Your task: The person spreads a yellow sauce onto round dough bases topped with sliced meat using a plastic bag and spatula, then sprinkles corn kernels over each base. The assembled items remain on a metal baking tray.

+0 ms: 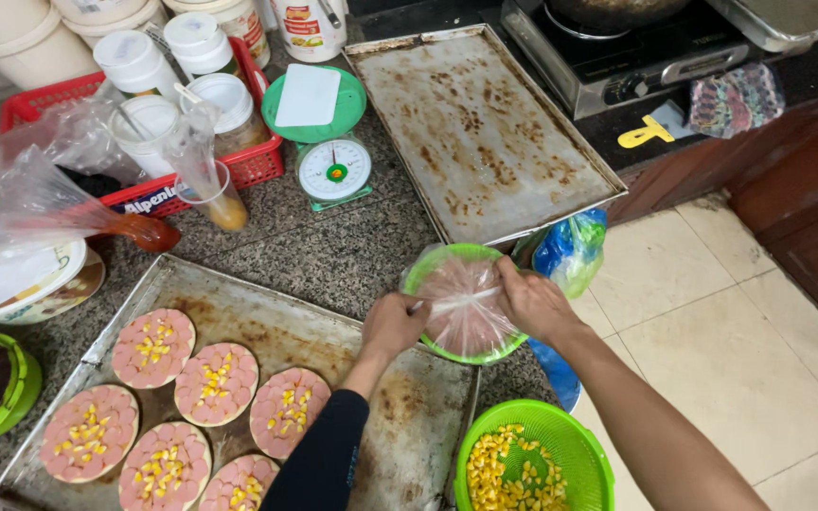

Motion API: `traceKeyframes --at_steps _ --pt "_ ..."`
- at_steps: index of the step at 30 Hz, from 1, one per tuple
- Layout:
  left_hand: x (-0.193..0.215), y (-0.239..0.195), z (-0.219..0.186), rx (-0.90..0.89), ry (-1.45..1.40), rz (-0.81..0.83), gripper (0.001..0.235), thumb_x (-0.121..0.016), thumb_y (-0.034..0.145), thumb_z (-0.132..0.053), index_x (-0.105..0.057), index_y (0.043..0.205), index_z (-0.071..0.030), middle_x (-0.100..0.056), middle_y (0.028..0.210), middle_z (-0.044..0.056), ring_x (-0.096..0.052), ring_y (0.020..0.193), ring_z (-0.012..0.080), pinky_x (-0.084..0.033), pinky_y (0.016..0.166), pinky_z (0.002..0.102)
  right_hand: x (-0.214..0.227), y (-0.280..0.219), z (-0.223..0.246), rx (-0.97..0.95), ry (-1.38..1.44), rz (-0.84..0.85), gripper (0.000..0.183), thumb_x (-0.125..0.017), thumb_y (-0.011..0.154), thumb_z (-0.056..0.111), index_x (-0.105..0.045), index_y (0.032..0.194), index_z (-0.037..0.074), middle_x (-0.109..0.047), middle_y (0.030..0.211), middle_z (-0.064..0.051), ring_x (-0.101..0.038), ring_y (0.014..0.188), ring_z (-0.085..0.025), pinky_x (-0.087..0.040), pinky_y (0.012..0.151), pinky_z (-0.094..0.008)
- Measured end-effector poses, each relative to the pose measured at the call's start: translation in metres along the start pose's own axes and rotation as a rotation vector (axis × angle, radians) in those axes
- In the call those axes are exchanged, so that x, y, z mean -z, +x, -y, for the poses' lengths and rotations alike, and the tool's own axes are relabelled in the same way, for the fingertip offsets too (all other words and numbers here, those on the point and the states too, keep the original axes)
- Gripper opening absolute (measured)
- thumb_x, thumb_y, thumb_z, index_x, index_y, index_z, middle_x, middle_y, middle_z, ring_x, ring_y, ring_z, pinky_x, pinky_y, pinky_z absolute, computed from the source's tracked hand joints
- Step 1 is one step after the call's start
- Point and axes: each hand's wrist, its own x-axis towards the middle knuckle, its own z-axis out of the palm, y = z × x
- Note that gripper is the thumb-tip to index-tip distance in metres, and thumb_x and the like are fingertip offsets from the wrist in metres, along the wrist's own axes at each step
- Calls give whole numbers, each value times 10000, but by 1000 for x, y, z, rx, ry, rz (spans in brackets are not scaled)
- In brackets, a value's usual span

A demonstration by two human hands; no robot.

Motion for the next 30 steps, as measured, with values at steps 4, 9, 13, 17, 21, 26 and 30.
traceKeyframes --at_steps 4,9,13,17,21,26,30 --pt "-11 -2 13 16 91 -91 434 -701 878 -523 -813 978 -116 -762 921 181 -720 934 382 -554 846 480 0 -7 5 -16 68 -92 403 -640 903 186 -497 1266 86 -709 1012 -246 -693 901 -425 -538 812 -523" --pt "-33 11 48 -179 -103 -187 649 -820 875 -552 -583 1191 -36 -742 949 219 -718 867 397 -567 761 509 27 -39 0 -173 355 -313 404 -678 899 144 -607 1295 101 -681 1202 -139 -713 662 -275 -582 704 -398" --pt "-55 24 52 162 -480 351 438 -689 934 -267 -509 1280 -69 -693 794 197 -647 552 288 -522 470 467 28 -72 -10 -457 532 -390 323 -625 988 226 -653 1275 82 -746 1065 -80 -648 647 -235 -543 624 -351" --pt "-59 16 34 127 -687 211 379 -691 896 -82 -550 1247 -54 -716 776 136 -662 479 215 -527 382 355 16 -128 -26 -557 707 -337 319 -569 1017 255 -659 1248 54 -758 1020 -63 -717 730 -167 -574 663 -315" --pt "-31 -4 10 73 -732 209 276 -592 947 -56 -565 1221 -29 -711 773 138 -657 467 220 -516 374 357 7 -196 -34 -755 759 -336 356 -502 1042 319 -665 1251 82 -756 1085 -61 -706 879 -173 -575 748 -349" --pt "22 -56 -34 -165 -638 322 276 -577 964 -50 -529 1235 -33 -713 797 147 -658 467 200 -534 382 335 0 -272 -12 -1016 1144 -276 512 -366 1068 450 -641 1289 80 -710 1175 -93 -677 1039 -219 -567 874 -408" --pt "33 -115 -54 -160 -544 502 384 -576 949 -73 -498 1324 -105 -723 798 124 -647 462 182 -523 388 321 -7 -299 10 -1060 1383 -290 588 -306 1073 501 -615 1320 65 -661 1215 -122 -634 1102 -237 -565 923 -439"
